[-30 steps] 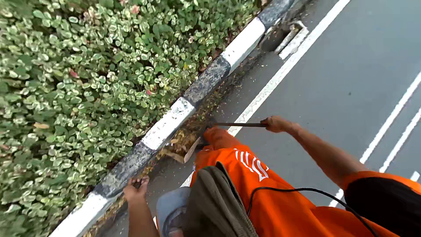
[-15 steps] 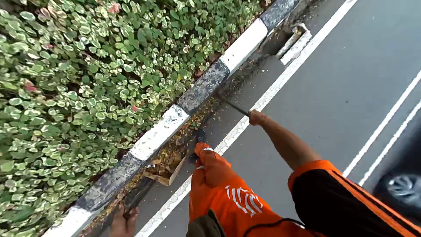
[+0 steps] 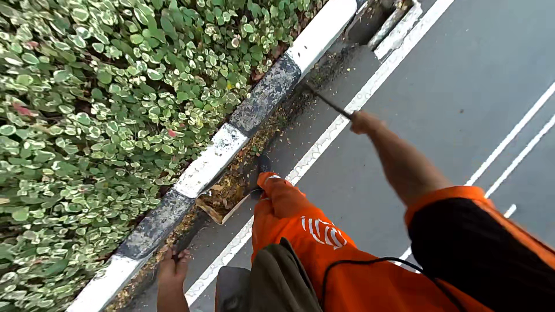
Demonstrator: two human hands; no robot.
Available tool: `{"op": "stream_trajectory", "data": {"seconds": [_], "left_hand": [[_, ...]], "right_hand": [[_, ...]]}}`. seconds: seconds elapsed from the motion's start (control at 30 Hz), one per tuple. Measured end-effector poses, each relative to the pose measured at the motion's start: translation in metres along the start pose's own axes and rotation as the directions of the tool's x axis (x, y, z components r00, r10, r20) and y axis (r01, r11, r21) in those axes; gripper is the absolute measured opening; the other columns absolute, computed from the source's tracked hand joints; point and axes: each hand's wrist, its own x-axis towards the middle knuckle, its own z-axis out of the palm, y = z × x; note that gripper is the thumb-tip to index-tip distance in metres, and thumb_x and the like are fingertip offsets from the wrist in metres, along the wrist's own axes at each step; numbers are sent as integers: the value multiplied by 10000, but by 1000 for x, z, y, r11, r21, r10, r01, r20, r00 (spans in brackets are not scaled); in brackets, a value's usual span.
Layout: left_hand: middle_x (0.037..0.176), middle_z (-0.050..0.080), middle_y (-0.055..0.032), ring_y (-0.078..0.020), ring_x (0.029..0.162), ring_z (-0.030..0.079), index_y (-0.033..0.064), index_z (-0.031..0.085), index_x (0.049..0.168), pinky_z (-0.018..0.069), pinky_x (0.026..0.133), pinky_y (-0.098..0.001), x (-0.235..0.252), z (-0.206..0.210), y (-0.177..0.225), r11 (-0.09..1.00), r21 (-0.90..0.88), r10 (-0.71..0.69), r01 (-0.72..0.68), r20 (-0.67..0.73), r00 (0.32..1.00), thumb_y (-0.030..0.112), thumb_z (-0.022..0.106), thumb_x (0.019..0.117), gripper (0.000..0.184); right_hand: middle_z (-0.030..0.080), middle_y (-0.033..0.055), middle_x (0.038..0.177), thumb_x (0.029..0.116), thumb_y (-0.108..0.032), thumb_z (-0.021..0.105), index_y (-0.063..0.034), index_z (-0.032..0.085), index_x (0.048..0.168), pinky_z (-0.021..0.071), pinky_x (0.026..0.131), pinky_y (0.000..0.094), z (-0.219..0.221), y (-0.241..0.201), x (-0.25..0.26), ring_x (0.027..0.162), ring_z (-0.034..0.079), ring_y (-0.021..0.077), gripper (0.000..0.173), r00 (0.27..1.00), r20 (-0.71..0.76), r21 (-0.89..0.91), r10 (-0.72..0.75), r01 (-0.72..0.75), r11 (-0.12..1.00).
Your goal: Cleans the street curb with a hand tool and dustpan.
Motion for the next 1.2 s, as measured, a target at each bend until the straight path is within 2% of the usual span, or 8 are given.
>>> {"op": "stream_trajectory", "data": {"seconds": [0.13, 0.2, 0.4, 0.6, 0.73, 0.9, 1.07, 1.2], "left_hand": [[711, 545, 50, -81, 564, 581, 195, 520, 995, 567, 552, -262, 4, 4, 4, 1000, 4, -15, 15, -12, 1000, 300, 423, 1105, 181], [703, 530, 48, -85, 563, 576, 198, 508, 980, 569, 556, -270, 8, 5, 3, 1000, -21, -17, 17, -20, 1000, 298, 447, 1098, 167], [706, 533, 47, -90, 564, 585, 198, 509, 1005, 573, 553, -277, 23, 11, 14, 999, -24, 29, -28, 13, 1000, 303, 443, 1101, 157], [740, 505, 35, -95, 561, 551, 187, 501, 1042, 567, 568, -285, 14, 30, 17, 998, -34, 53, -52, 4, 999, 267, 444, 1100, 114], [765, 524, 11, -108, 574, 568, 168, 501, 1078, 572, 565, -294, 17, 23, 11, 999, -25, 38, -38, 5, 999, 272, 478, 1091, 108], [815, 527, 10, -109, 599, 569, 164, 506, 1167, 565, 576, -295, 22, 9, 3, 997, -54, 57, -57, 12, 998, 262, 476, 1090, 128], [809, 526, 21, -101, 593, 562, 170, 507, 1149, 562, 573, -290, 20, 4, 4, 997, -55, 54, -54, -3, 999, 257, 434, 1102, 124], [841, 522, 9, -111, 622, 569, 159, 498, 1162, 563, 598, -293, 10, 8, 0, 998, -59, 34, -36, -32, 999, 260, 462, 1096, 126]], "right_hand": [[655, 319, 1179, 883, -58, 737, 89, 610, 1240, 528, 893, 685, 106, -69, -24, 1109, 656, 489, 407, 954, 255, 3, -159, 164, 987], [684, 280, 1067, 850, -12, 726, 31, 656, 1164, 564, 797, 663, 129, -44, -34, 976, 692, 461, 325, 949, 209, 45, -236, 232, 972], [740, 203, 1050, 966, -62, 633, -160, 726, 1222, 535, 854, 686, -14, 89, -75, 1018, 699, 447, 289, 970, 122, -205, -208, 230, 951], [653, 342, 1189, 908, -73, 696, 88, 625, 1234, 505, 916, 727, 40, 1, -52, 1137, 637, 526, 370, 996, 52, 30, 69, -70, 997], [669, 293, 1125, 914, -81, 688, 73, 615, 1198, 542, 870, 647, 85, -39, -42, 1068, 675, 452, 331, 962, 256, -72, -100, 122, 990], [730, 202, 1039, 972, -53, 681, -102, 727, 1266, 539, 851, 622, -42, 28, -67, 929, 692, 381, 301, 922, 244, -74, -300, 326, 942], [624, 193, 780, 1010, -128, 656, -26, 711, 1155, 477, 561, 498, -90, 9, -64, 598, 555, 296, 185, 991, 118, -27, -69, 72, 997], [612, 363, 1255, 955, -100, 668, 123, 571, 1282, 481, 950, 716, -15, -95, -40, 1184, 604, 530, 408, 997, 75, -5, 32, -32, 999]]}}
